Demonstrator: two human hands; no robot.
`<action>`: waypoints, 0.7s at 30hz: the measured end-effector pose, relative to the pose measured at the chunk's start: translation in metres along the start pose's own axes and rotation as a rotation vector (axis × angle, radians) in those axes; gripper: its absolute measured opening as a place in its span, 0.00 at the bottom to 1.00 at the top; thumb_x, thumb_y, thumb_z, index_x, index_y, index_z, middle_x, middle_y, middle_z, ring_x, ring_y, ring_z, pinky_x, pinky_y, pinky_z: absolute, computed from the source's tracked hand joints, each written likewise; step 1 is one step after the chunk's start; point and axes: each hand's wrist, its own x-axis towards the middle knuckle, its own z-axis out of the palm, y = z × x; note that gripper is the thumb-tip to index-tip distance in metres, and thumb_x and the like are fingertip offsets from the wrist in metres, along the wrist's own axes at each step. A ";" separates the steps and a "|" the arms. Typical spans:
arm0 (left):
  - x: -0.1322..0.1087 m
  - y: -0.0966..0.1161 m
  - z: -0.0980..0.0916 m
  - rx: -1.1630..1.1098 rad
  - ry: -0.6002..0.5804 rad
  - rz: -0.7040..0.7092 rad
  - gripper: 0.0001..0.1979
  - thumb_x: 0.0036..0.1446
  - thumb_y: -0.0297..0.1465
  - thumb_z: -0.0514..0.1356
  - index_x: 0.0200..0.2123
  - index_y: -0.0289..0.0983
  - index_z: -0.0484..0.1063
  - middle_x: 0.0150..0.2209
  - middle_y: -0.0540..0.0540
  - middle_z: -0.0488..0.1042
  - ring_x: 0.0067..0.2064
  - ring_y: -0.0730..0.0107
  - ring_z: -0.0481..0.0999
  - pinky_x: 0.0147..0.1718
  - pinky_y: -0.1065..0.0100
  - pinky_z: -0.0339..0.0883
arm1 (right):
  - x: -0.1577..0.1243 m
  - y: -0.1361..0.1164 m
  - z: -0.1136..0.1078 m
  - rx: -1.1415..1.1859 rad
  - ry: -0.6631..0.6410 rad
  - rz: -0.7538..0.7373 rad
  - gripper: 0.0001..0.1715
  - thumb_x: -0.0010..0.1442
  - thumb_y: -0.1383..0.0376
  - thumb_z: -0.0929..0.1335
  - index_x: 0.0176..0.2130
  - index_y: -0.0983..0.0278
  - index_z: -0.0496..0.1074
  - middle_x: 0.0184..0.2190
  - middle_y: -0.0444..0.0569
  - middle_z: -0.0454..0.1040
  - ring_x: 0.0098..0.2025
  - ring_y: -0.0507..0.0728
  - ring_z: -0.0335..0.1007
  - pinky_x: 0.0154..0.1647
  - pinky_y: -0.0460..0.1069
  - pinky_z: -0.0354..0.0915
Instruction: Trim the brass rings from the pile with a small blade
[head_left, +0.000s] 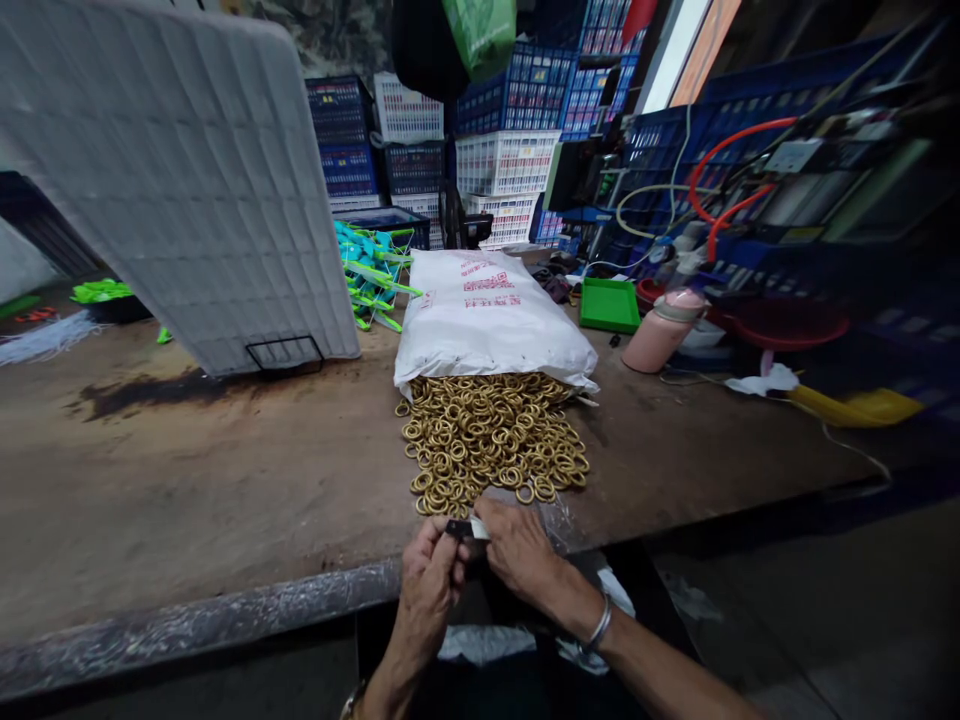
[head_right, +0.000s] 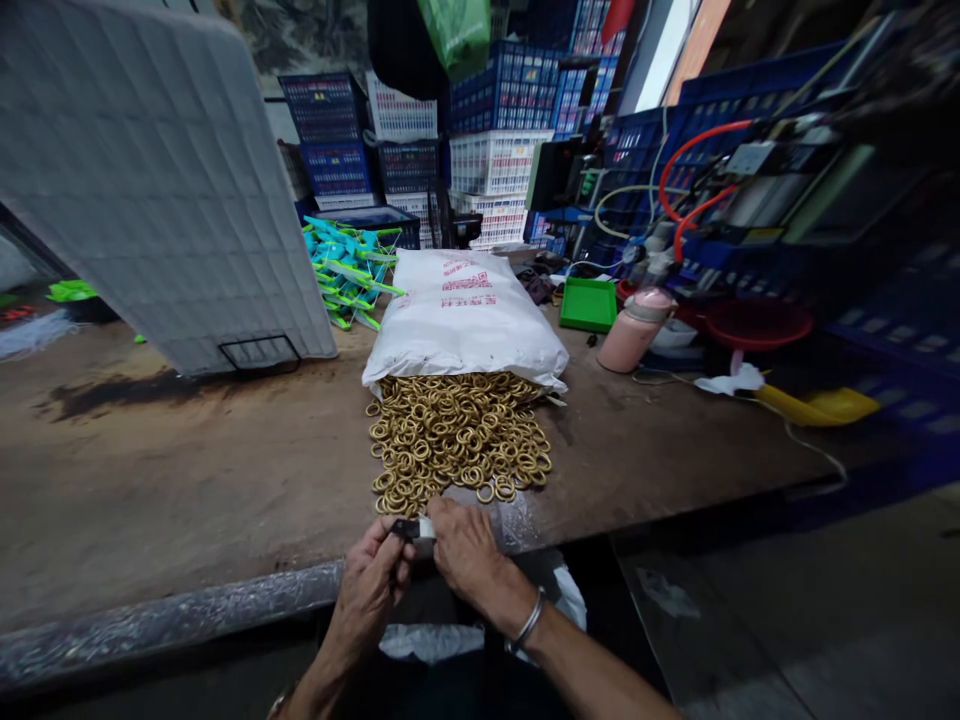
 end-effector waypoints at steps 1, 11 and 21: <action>-0.002 0.001 -0.001 0.010 -0.011 0.000 0.17 0.46 0.45 0.59 0.27 0.37 0.63 0.17 0.57 0.61 0.13 0.85 0.52 0.11 0.79 0.44 | 0.002 0.001 0.000 -0.011 0.010 0.021 0.15 0.50 0.76 0.58 0.36 0.65 0.66 0.32 0.50 0.72 0.32 0.54 0.67 0.29 0.46 0.50; -0.020 0.017 -0.008 -0.320 -0.122 -0.006 0.13 0.48 0.39 0.60 0.28 0.35 0.65 0.26 0.50 0.68 0.20 0.81 0.61 0.14 0.79 0.51 | 0.014 0.027 0.004 0.006 0.146 -0.003 0.14 0.46 0.77 0.59 0.32 0.64 0.64 0.28 0.48 0.71 0.30 0.53 0.65 0.29 0.46 0.48; -0.015 0.017 -0.018 -0.485 -0.122 -0.068 0.09 0.48 0.33 0.60 0.33 0.36 0.67 0.26 0.49 0.69 0.23 0.76 0.66 0.17 0.77 0.54 | 0.025 0.012 0.014 0.029 0.169 0.033 0.07 0.55 0.69 0.61 0.37 0.63 0.62 0.31 0.48 0.72 0.31 0.53 0.66 0.28 0.46 0.48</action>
